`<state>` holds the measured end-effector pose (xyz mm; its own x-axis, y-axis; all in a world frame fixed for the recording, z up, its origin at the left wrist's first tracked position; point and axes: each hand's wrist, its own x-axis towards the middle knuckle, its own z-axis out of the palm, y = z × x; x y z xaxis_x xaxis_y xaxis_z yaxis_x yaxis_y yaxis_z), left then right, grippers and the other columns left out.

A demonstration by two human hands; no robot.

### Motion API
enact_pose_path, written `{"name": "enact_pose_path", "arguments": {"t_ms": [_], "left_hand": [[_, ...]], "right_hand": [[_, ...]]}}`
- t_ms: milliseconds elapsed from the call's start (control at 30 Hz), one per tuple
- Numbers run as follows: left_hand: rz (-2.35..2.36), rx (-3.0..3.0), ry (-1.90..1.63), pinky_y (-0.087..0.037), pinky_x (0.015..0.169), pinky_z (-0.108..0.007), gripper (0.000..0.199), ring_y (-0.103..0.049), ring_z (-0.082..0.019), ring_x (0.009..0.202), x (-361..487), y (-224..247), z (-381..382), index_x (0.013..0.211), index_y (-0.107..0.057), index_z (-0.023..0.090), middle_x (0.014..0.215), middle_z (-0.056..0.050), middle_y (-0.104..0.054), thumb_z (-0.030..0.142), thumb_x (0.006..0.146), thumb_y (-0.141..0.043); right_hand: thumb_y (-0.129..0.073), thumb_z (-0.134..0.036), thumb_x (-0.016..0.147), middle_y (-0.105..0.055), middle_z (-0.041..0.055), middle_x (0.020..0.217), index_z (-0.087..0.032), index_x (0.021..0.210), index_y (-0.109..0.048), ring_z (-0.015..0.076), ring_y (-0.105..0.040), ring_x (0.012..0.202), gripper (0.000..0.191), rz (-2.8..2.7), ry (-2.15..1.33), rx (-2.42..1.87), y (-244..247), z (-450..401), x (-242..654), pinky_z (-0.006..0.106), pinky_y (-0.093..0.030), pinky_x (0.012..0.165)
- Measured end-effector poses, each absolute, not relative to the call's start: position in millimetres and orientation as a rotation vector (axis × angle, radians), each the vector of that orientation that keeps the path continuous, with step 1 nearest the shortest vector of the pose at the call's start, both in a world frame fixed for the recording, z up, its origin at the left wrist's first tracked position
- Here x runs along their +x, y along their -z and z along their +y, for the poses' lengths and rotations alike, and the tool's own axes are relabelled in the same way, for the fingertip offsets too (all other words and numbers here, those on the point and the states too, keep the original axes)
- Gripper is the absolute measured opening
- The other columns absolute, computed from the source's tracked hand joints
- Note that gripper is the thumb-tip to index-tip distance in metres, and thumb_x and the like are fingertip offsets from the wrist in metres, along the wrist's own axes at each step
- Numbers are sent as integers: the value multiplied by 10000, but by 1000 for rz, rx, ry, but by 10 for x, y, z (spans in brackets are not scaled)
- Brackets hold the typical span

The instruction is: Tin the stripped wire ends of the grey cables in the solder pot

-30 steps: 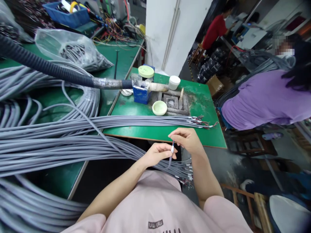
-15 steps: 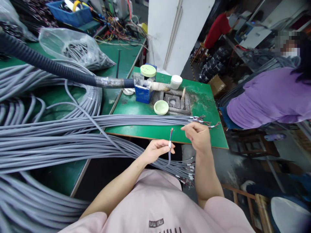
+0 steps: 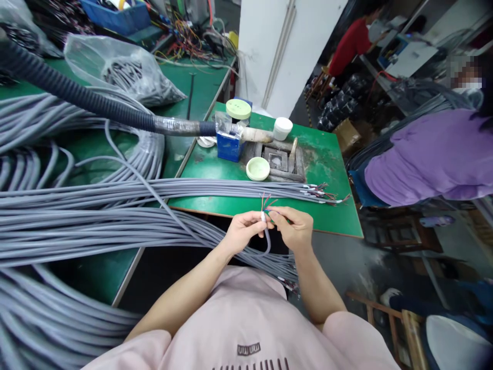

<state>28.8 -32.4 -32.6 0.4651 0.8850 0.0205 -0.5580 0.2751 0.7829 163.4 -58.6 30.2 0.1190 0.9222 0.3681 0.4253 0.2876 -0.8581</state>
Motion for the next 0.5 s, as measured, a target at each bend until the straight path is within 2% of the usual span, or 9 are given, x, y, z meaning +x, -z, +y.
{"name": "enact_pose_path", "arguments": {"t_ms": [167, 333, 400, 500], "left_hand": [[553, 816, -1073, -471, 498, -185, 269, -579, -79, 515, 267, 273, -290, 802, -720, 142, 694, -43, -715, 352, 656, -805], [637, 927, -1100, -510, 604, -238, 278, -641, -129, 631, 292, 233, -295, 752, -708, 144, 710, -36, -692, 368, 629, -817], [656, 1012, -1136, -518, 658, -265, 265, -633, -130, 658, 314, 239, -296, 743, -711, 149, 727, -30, -670, 373, 640, -808], [707, 1155, -1183, -495, 661, -263, 218, -593, -117, 652, 339, 242, -295, 724, -713, 150, 729, -30, -647, 344, 664, -792]], "right_hand": [[-623, -291, 829, -729, 16, 721, -224, 833, -754, 119, -619, 541, 147, -1497, -463, -1410, -232, -657, 1722, 237, -497, 528], [-621, -298, 831, -717, 14, 720, -223, 840, -744, 123, -597, 535, 144, -1496, -475, -1462, -194, -685, 1808, 247, -478, 520], [-621, -300, 829, -705, 12, 703, -221, 836, -740, 123, -582, 531, 142, -1489, -477, -1477, -192, -679, 1810, 251, -469, 518], [-624, -281, 822, -664, 2, 654, -224, 815, -732, 125, -564, 539, 122, -1486, -468, -1433, -287, -728, 1787, 261, -453, 521]]}}
